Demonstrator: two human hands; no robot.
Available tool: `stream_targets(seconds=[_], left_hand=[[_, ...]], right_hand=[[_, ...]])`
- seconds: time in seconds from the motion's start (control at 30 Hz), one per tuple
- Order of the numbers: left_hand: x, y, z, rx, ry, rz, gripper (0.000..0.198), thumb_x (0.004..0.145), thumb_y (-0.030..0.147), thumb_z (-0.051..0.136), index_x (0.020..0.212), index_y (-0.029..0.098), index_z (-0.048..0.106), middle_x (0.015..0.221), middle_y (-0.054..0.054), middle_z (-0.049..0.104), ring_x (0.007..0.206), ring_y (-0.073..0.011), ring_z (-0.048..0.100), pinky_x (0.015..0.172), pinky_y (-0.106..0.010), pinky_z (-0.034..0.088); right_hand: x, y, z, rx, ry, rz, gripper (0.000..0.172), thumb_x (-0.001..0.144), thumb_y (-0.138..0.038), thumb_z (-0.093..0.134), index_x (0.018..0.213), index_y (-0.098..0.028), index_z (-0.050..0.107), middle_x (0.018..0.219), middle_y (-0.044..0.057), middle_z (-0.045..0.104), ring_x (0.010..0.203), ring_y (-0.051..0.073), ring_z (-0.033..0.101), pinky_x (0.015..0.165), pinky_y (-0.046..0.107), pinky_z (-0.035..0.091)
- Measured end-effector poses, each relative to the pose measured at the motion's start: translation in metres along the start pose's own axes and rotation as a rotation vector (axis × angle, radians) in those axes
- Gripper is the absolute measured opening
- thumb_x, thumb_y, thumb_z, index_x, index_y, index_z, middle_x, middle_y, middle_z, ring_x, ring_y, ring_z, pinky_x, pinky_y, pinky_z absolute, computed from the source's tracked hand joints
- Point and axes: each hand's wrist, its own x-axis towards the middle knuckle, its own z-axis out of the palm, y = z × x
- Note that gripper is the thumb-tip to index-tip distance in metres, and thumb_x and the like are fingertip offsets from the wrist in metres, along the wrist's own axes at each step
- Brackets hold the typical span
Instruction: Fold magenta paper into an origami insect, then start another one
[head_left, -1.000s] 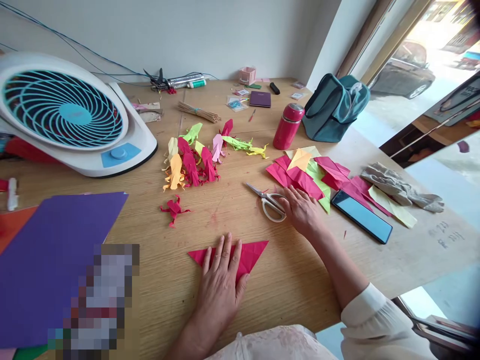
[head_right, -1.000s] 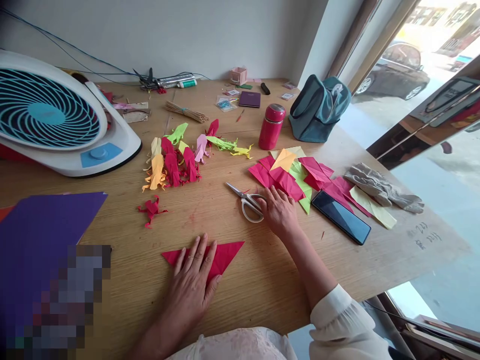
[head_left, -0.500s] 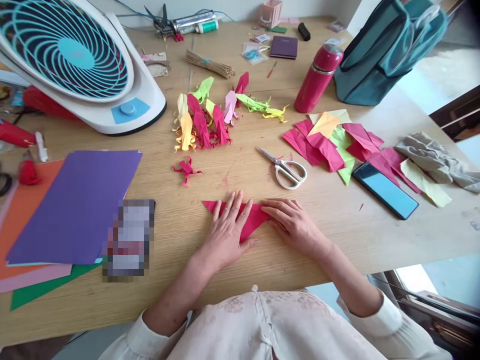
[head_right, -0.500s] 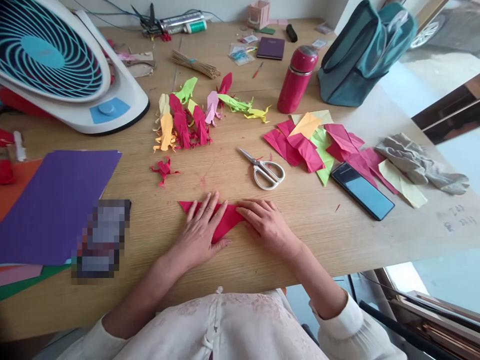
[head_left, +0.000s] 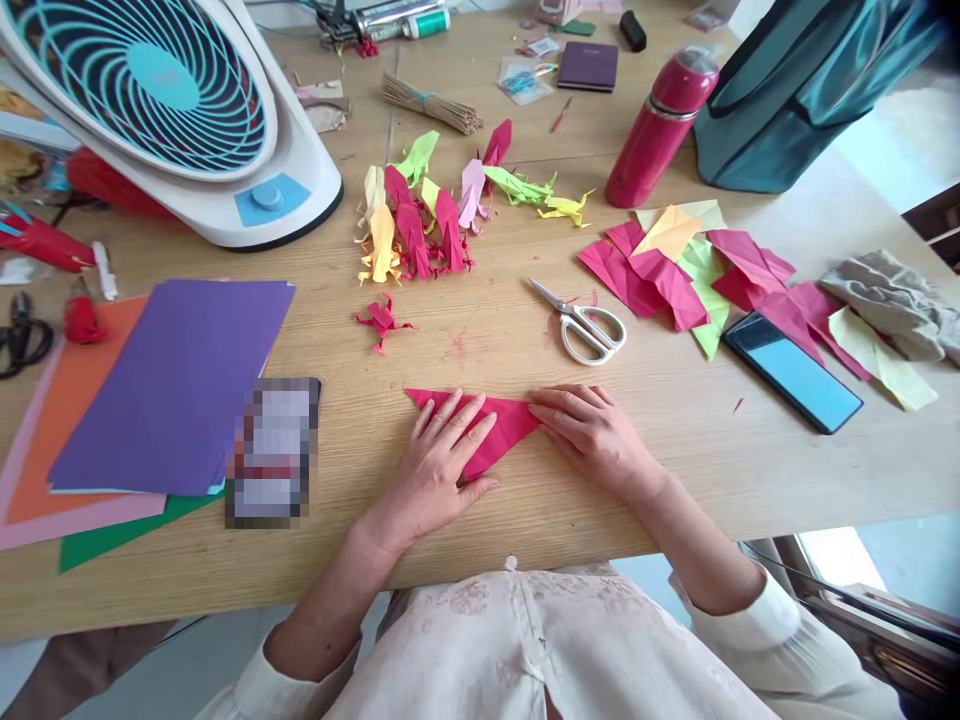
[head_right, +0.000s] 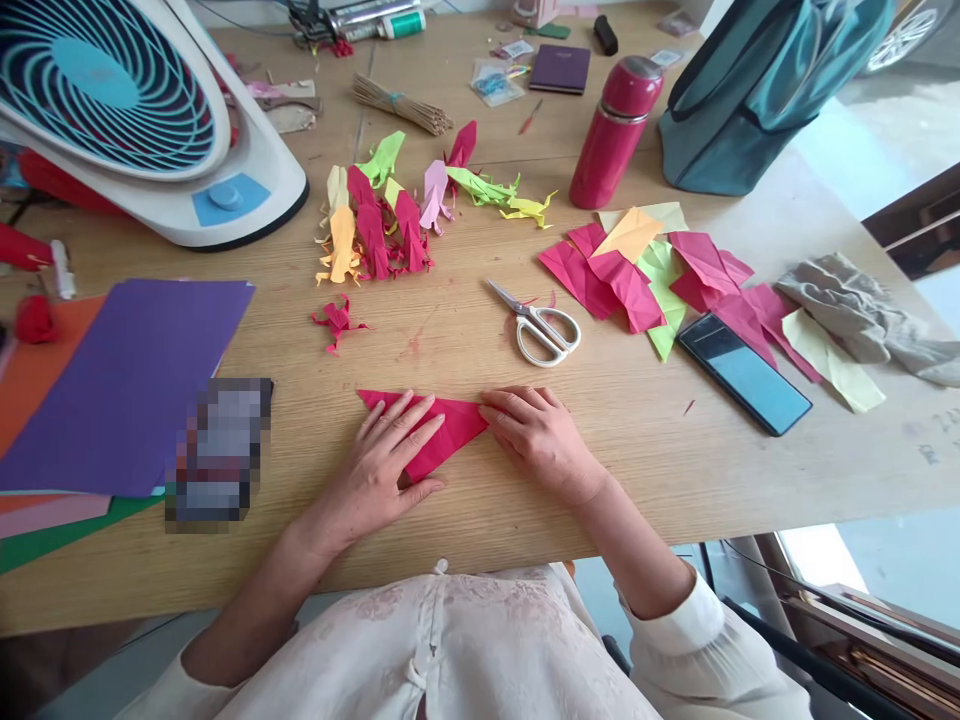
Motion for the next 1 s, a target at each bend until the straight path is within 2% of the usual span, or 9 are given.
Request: stream_targets(seconds=[0.2, 0.37, 0.53, 0.77, 0.9, 1.0], left_hand=[[-0.006, 0.004, 0.005, -0.001, 0.012, 0.02, 0.051, 0.096, 0.041, 0.051, 0.141, 0.017, 0.051, 0.151, -0.012, 0.047, 0.145, -0.0291, 0.033, 0.119, -0.054, 0.024], [-0.009, 0.004, 0.009, -0.006, -0.014, -0.001, 0.054, 0.096, 0.04, 0.05, 0.145, 0.018, 0.046, 0.154, -0.011, 0.042, 0.147, -0.0286, 0.03, 0.119, -0.053, 0.021], [-0.01, 0.006, 0.007, -0.017, -0.041, -0.001, 0.059, 0.096, 0.04, 0.05, 0.149, 0.019, 0.04, 0.157, -0.012, 0.038, 0.148, -0.0283, 0.026, 0.12, -0.053, 0.019], [-0.006, 0.01, 0.006, 0.014, -0.064, 0.016, 0.073, 0.091, 0.055, 0.053, 0.15, 0.017, 0.037, 0.159, -0.013, 0.033, 0.149, -0.0319, 0.022, 0.12, -0.055, 0.014], [-0.008, 0.012, 0.007, 0.074, -0.1, 0.015, 0.075, 0.092, 0.053, 0.051, 0.155, 0.019, 0.027, 0.162, -0.012, 0.027, 0.15, -0.0312, 0.017, 0.121, -0.054, 0.012], [-0.012, 0.017, 0.008, 0.118, -0.118, 0.003, 0.076, 0.093, 0.053, 0.049, 0.156, 0.019, 0.023, 0.162, -0.011, 0.025, 0.151, -0.0305, 0.015, 0.121, -0.053, 0.012]], right_hand=[[-0.005, 0.001, 0.003, -0.043, -0.019, -0.031, 0.035, 0.099, -0.018, 0.045, 0.129, -0.023, 0.063, 0.136, 0.009, 0.062, 0.118, 0.027, 0.057, 0.089, 0.043, 0.046], [-0.005, 0.0, 0.003, -0.052, -0.054, -0.081, 0.037, 0.099, -0.018, 0.043, 0.131, -0.023, 0.062, 0.133, 0.009, 0.063, 0.109, 0.026, 0.058, 0.086, 0.044, 0.045], [-0.004, -0.001, 0.003, -0.073, -0.042, -0.07, 0.036, 0.1, -0.018, 0.041, 0.127, -0.023, 0.064, 0.13, 0.008, 0.066, 0.103, 0.024, 0.059, 0.085, 0.042, 0.043], [-0.002, -0.004, 0.001, -0.065, 0.026, -0.015, 0.03, 0.1, -0.019, 0.044, 0.116, -0.022, 0.069, 0.117, 0.007, 0.071, 0.093, 0.022, 0.06, 0.08, 0.039, 0.042], [-0.005, -0.006, -0.002, -0.031, 0.007, -0.013, 0.03, 0.099, -0.023, 0.047, 0.119, -0.023, 0.069, 0.122, 0.009, 0.069, 0.097, 0.024, 0.061, 0.084, 0.042, 0.043], [-0.008, -0.011, -0.003, 0.011, -0.027, -0.052, 0.034, 0.099, -0.026, 0.048, 0.13, -0.022, 0.062, 0.134, 0.01, 0.063, 0.115, 0.027, 0.059, 0.093, 0.046, 0.043]])
